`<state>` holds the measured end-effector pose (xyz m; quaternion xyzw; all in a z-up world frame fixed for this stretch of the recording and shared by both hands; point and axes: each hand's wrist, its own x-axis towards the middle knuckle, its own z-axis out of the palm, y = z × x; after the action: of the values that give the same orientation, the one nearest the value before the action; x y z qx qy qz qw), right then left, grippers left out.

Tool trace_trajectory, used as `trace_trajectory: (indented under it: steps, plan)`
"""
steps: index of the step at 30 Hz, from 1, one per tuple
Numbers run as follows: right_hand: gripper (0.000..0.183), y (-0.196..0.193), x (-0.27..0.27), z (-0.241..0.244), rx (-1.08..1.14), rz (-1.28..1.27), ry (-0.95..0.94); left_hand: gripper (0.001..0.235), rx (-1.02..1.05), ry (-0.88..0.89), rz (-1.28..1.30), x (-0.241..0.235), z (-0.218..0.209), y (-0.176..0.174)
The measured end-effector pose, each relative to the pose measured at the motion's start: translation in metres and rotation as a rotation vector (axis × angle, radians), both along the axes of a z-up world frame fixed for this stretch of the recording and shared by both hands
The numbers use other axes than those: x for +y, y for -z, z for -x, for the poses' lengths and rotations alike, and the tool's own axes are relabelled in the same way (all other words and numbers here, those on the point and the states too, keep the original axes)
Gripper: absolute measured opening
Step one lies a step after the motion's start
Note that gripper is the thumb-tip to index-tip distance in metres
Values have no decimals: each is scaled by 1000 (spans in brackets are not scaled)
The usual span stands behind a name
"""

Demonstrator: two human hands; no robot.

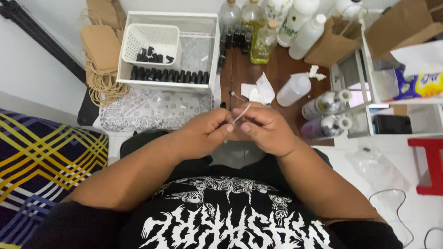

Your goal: Assembling perfume bottles by attaching sprayers and caps and organizing them in a tray

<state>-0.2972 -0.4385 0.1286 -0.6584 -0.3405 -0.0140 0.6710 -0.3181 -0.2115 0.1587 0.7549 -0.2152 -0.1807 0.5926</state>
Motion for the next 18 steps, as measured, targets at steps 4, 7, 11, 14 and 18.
trace_trajectory:
  steps: [4, 7, 11, 14, 18]
  plan:
    - [17, 10, 2, 24, 15, -57, 42, 26, -76, 34, -117, -4, 23, -7]
    - [9, 16, 1, 32, 117, -143, 20, 22, -75, 17, -80, -3, 30, -11]
    - [4, 38, -9, 30, 649, -470, 159, 25, 104, -53, -294, 8, 25, -22]
    - [4, 79, -20, 24, 790, -355, 274, 33, 109, -168, -583, 29, 3, 40]
    - [6, 138, -33, 33, 986, -109, 482, 54, 113, -338, -830, 74, -36, 154]
